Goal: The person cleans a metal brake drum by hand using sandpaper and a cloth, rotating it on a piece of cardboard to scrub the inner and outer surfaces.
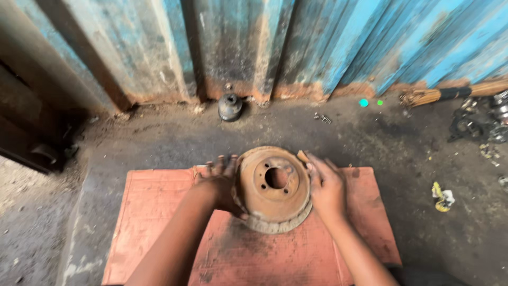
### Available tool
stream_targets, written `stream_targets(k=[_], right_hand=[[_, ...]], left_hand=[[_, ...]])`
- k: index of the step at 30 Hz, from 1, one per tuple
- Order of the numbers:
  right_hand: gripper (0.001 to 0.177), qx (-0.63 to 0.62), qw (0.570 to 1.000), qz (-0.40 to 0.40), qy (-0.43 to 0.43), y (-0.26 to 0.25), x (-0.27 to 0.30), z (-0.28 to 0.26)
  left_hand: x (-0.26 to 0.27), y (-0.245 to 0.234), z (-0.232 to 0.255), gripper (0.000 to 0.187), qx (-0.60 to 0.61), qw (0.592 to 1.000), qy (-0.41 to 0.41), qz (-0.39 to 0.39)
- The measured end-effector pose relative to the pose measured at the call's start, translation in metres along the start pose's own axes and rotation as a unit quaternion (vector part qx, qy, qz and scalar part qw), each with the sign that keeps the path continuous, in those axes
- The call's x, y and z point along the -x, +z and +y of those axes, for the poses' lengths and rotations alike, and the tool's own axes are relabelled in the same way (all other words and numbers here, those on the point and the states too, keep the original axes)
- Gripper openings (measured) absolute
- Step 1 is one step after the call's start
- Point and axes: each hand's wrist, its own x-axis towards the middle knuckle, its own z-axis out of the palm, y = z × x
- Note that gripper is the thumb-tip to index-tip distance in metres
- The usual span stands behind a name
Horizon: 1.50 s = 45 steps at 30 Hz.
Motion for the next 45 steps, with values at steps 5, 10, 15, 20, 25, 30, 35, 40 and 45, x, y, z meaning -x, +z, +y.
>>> stream_targets(k=[5, 10, 15, 20, 25, 30, 35, 40, 45], right_hand=[[0.052, 0.093, 0.988, -0.118, 0.027, -0.01, -0.007, -0.066], [0.038, 0.184, 0.955, -0.162, -0.167, 0.018, 0.003, -0.088], [0.04, 0.197, 0.963, -0.149, -0.106, 0.023, -0.011, -0.082], [0.041, 0.177, 0.96, -0.112, -0.188, 0.037, 0.011, -0.09], [0.037, 0.24, 0.963, -0.12, -0.009, 0.034, -0.015, -0.073], [0.025, 0.304, 0.944, -0.077, -0.103, 0.059, 0.005, -0.082], [0.031, 0.268, 0.96, -0.066, 0.047, 0.045, -0.002, -0.096], [0.033, 0.205, 0.967, -0.109, -0.101, 0.06, 0.015, -0.105], [0.043, 0.223, 0.974, 0.03, -0.01, 0.067, 0.018, -0.093]], left_hand=[[-0.01, 0.02, -0.011, 0.184, 0.118, 0.986, 0.091, 0.074], [-0.008, 0.023, -0.012, 0.181, 0.124, 0.982, 0.101, 0.101], [-0.008, 0.026, -0.013, 0.18, 0.132, 0.982, 0.099, 0.094], [-0.006, 0.022, -0.013, 0.18, 0.136, 0.98, 0.098, 0.106], [-0.007, 0.022, -0.013, 0.179, 0.132, 0.983, 0.092, 0.091], [-0.008, 0.018, -0.015, 0.179, 0.129, 0.982, 0.103, 0.095], [-0.005, 0.023, -0.014, 0.178, 0.132, 0.983, 0.095, 0.087], [-0.01, 0.023, -0.015, 0.178, 0.126, 0.981, 0.114, 0.099], [-0.012, 0.025, -0.017, 0.18, 0.114, 0.983, 0.105, 0.101]])
